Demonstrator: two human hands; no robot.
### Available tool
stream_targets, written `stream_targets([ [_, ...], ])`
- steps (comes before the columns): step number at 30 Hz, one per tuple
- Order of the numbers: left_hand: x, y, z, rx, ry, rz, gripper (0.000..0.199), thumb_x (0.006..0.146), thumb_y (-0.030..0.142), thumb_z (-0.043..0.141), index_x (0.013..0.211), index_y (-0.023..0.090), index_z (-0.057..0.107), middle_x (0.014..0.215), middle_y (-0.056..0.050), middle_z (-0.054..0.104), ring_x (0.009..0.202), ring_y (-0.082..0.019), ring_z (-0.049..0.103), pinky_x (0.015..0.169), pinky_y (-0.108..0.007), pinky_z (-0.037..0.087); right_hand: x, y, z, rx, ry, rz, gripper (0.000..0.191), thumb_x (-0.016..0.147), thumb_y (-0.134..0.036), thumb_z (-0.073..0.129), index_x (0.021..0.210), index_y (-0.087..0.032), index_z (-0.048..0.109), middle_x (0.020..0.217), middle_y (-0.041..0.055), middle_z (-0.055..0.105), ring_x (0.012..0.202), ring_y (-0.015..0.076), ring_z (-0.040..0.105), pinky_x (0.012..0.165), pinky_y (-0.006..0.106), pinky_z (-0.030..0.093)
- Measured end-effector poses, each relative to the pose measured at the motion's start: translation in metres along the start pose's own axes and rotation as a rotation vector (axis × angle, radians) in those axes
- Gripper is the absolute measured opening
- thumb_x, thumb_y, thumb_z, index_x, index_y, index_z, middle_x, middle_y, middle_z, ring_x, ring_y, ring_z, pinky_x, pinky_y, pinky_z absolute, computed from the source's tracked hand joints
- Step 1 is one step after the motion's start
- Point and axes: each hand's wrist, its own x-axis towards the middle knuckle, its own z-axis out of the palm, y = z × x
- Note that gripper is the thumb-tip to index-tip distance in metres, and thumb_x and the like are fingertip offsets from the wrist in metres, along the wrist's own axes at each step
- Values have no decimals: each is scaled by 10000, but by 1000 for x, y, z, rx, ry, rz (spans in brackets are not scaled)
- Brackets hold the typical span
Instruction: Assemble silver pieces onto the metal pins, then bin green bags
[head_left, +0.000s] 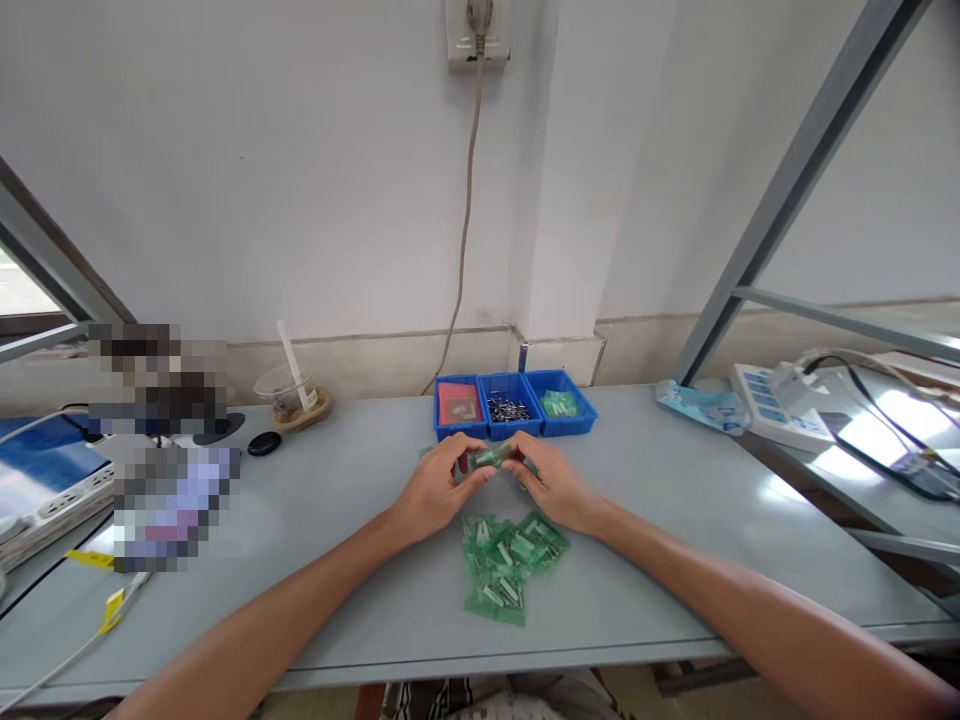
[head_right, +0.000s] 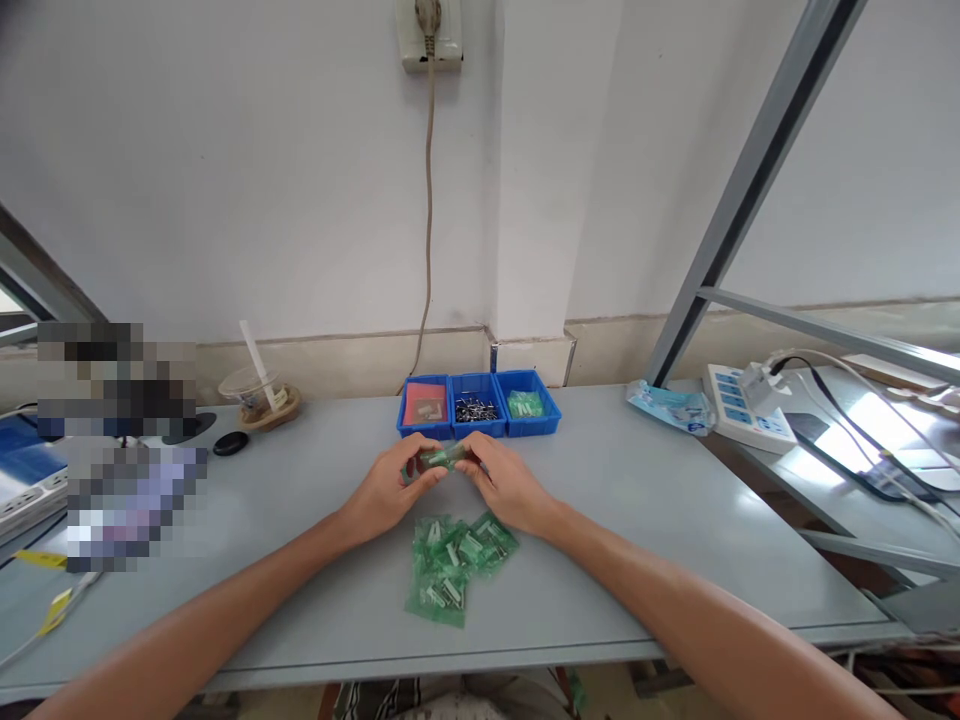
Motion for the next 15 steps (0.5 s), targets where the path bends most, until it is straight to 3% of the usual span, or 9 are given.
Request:
stream_targets([
  [5,-1,-3,4,42,-41,18,341,1084,482,485,918,199,576,876,-10,563,792,-171,521,691,-284,416,-2,6,4,-91,-16,2,244,1120,-398,399,955,-236,474,888,26,589,773,207,531,716,332,434],
  [15,-1,-10,2,101,-63,5,362,1084,476,486,843,206,486,837,4,544,758,-169,497,686,-296,394,-2,2,1,-70,-35,53,248,1120,-426,399,963,-243,461,882,12,591,773,203,551,717,333,446],
])
